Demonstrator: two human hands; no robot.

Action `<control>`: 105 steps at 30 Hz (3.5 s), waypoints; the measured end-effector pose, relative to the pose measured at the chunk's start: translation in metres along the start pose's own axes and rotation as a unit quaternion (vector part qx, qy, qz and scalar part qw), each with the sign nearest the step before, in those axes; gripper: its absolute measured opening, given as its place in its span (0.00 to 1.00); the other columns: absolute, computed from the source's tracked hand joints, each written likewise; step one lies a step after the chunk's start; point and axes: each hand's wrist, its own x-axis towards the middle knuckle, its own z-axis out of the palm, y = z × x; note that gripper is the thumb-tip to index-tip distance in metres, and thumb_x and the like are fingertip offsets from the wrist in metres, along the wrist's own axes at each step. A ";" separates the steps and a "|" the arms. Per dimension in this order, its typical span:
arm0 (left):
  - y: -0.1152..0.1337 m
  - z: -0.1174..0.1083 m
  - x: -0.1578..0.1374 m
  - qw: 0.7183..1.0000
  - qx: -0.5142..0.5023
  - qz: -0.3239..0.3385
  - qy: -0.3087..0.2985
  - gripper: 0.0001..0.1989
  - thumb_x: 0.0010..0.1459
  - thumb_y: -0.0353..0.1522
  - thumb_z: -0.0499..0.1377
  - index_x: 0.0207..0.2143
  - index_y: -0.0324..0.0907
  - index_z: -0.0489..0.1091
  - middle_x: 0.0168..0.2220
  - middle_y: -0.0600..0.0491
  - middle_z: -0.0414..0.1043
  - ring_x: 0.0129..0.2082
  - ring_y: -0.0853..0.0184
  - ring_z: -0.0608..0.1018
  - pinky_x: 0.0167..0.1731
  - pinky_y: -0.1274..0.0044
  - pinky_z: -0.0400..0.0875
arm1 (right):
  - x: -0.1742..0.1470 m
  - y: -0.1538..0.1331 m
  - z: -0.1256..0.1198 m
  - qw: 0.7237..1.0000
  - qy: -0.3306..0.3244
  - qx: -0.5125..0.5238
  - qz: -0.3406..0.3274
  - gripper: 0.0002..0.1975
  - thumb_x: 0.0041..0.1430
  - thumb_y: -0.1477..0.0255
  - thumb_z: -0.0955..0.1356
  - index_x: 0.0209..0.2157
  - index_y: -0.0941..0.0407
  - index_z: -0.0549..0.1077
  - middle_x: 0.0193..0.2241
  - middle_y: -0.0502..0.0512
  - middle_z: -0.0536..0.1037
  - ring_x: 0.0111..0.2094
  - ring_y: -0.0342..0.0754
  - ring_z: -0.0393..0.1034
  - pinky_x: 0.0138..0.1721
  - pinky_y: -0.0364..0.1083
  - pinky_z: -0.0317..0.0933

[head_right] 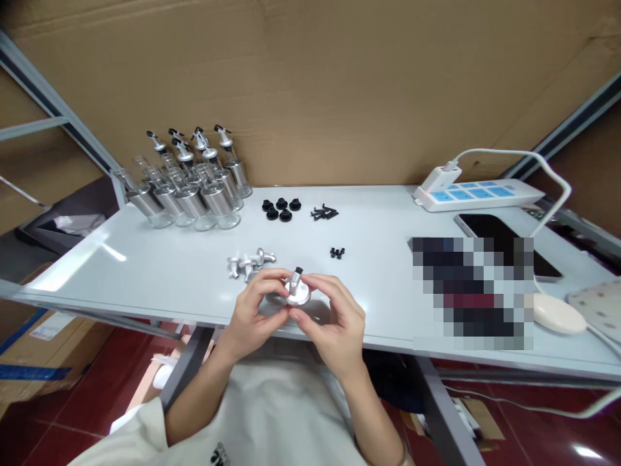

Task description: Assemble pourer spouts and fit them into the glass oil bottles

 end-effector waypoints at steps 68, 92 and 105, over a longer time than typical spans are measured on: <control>-0.001 -0.002 0.005 0.996 0.056 0.063 -0.039 0.15 0.64 0.28 0.55 0.53 0.44 0.66 0.46 0.47 0.73 0.48 0.65 0.75 0.47 0.70 0.74 | 0.187 0.087 -0.003 0.721 -0.317 -0.591 0.174 0.13 0.55 0.70 0.65 0.41 0.55 0.78 0.43 0.61 0.81 0.44 0.56 0.74 0.36 0.46 0.61; 0.001 -0.002 0.005 0.998 0.017 0.022 -0.050 0.15 0.62 0.32 0.59 0.51 0.43 0.68 0.44 0.48 0.76 0.46 0.65 0.77 0.47 0.70 0.73 | 0.031 -0.002 -0.003 0.973 0.044 0.059 0.217 0.07 0.53 0.65 0.70 0.27 0.54 0.72 0.33 0.54 0.82 0.35 0.48 0.76 0.37 0.47 0.68; 0.003 -0.002 0.004 0.998 0.034 0.027 -0.054 0.14 0.57 0.29 0.59 0.47 0.42 0.69 0.42 0.49 0.77 0.42 0.65 0.78 0.43 0.71 0.72 | 0.019 0.005 -0.005 0.963 0.148 0.017 0.223 0.10 0.45 0.66 0.75 0.31 0.55 0.79 0.29 0.53 0.81 0.29 0.46 0.73 0.32 0.46 0.67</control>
